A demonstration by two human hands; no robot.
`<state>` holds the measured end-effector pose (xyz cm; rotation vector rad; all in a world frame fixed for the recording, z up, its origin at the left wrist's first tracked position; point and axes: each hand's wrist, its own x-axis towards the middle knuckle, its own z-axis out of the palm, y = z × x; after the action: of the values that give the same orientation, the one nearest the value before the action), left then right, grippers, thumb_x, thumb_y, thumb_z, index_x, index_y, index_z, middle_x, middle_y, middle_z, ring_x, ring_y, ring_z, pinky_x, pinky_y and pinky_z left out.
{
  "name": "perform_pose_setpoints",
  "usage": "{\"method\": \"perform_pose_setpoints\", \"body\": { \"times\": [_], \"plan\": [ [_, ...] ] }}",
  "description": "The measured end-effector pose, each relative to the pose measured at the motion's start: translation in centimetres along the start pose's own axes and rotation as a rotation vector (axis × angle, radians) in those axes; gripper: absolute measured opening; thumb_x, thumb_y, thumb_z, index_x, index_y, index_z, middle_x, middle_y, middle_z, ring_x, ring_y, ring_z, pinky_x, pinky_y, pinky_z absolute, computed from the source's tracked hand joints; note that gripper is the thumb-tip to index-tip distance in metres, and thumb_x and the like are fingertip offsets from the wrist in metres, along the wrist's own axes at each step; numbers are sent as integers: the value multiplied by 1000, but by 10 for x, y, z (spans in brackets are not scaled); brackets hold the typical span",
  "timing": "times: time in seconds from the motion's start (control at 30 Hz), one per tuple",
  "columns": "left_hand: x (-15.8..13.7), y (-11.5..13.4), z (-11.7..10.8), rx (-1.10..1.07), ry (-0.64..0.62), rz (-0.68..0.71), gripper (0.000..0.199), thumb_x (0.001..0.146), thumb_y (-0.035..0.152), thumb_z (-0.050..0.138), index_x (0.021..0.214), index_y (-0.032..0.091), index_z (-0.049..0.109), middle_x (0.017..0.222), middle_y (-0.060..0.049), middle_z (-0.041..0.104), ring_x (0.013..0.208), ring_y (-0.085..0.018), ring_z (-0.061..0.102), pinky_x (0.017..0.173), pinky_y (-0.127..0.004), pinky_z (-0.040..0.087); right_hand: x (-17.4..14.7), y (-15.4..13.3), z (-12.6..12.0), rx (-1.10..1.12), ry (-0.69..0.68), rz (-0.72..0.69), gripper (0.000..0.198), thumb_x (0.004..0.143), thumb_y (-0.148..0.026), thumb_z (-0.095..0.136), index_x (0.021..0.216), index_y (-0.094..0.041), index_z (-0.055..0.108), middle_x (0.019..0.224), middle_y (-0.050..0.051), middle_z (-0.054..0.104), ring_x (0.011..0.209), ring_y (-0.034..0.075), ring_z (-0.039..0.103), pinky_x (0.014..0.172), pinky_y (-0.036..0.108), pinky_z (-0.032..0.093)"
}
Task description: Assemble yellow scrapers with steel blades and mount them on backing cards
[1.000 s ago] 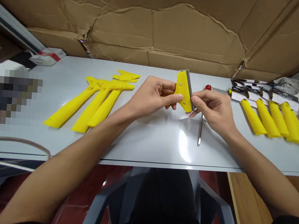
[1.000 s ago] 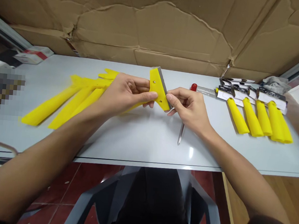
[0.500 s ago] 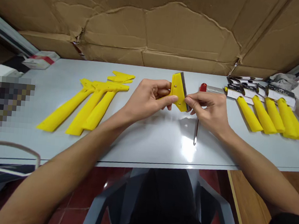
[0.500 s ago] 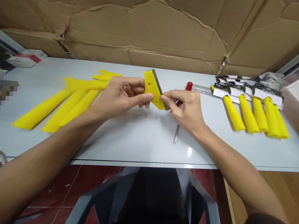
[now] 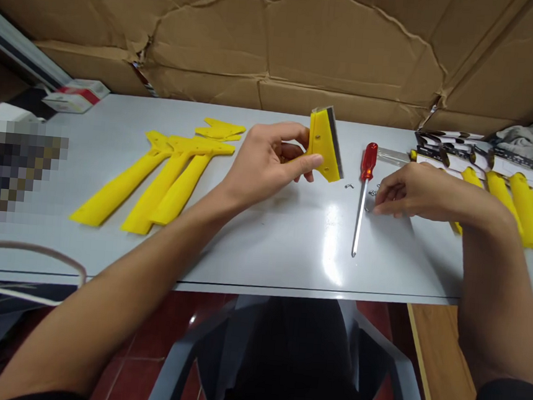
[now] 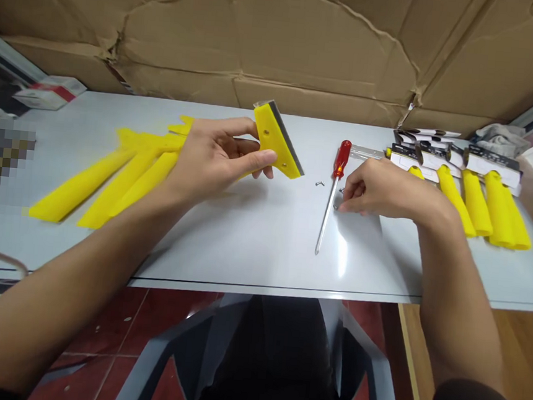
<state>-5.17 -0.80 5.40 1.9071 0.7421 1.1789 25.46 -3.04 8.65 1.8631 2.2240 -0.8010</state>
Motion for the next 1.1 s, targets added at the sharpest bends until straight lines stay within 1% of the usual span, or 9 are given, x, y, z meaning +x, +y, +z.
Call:
{"method": "perform_pose_setpoints", "body": {
  "times": [0.17, 0.33, 0.43, 0.53, 0.63, 0.7, 0.9, 1.0, 1.1],
  "plan": [
    [-3, -3, 4, -22, 62, 25, 36, 85, 49, 91, 96, 19, 73, 91, -2, 77, 68, -13, 75, 62, -29, 64, 4, -17, 10, -39, 60, 27, 24, 84, -42, 81, 96, -21, 83, 92, 1, 75, 75, 6, 65, 69, 22, 44],
    [-6, -13, 7, 93, 108, 101, 40, 85, 50, 90, 96, 22, 64, 88, 0, 74, 72, -13, 75, 67, -28, 64, 3, -28, 15, -100, 50, -22, 16, 84, -32, 73, 89, -19, 81, 83, -1, 71, 69, 4, 57, 67, 21, 39],
    [-8, -22, 9, 346, 123, 404, 22, 95, 37, 80, 95, 23, 62, 87, 1, 72, 75, -13, 72, 68, -28, 62, 0, -24, 9, -76, 132, -19, 13, 83, -24, 71, 88, -17, 81, 82, 0, 71, 65, 3, 54, 63, 21, 37],
    [-10, -27, 11, 659, 96, 773, 9, 101, 19, 66, 94, 23, 61, 84, 0, 70, 75, -13, 69, 63, -28, 58, -6, -19, 1, 198, 343, -63, 12, 80, -21, 76, 89, -14, 79, 82, 4, 71, 63, 5, 57, 59, 22, 42],
    [-10, -25, 13, 897, 45, 1030, 19, 102, 10, 60, 87, 21, 59, 80, -1, 68, 79, -16, 69, 66, -30, 59, -10, -21, 2, 557, 483, -312, 27, 81, -35, 85, 90, -11, 76, 84, 7, 71, 64, 7, 60, 58, 23, 50],
    [-11, -23, 14, 994, 8, 1137, 25, 102, 7, 57, 80, 20, 58, 78, -2, 67, 81, -17, 69, 66, -31, 59, -10, -28, 8, 656, 500, -458, 40, 81, -47, 88, 94, -11, 75, 90, 8, 72, 67, 6, 60, 59, 22, 52],
    [-12, -18, 14, 1063, -2, 1252, 33, 102, 7, 59, 72, 19, 57, 77, -2, 63, 84, -18, 69, 62, -32, 52, 5, -45, 29, 594, 508, -566, 52, 85, -65, 80, 95, -15, 78, 90, 5, 71, 75, 5, 59, 68, 21, 50],
    [-13, -16, 15, 1066, -18, 1274, 32, 102, 7, 58, 72, 18, 59, 79, -3, 64, 86, -19, 69, 63, -33, 53, 12, -46, 34, 512, 631, -610, 54, 86, -69, 78, 92, -16, 80, 106, 8, 70, 94, 9, 62, 81, 23, 51],
    [-13, -15, 16, 1095, -30, 1295, 30, 101, 9, 60, 72, 18, 61, 80, -3, 65, 86, -18, 69, 62, -31, 53, 13, -48, 35, 497, 628, -550, 55, 85, -71, 77, 96, -17, 81, 123, 9, 66, 101, 10, 59, 86, 23, 52]
  ]
}}
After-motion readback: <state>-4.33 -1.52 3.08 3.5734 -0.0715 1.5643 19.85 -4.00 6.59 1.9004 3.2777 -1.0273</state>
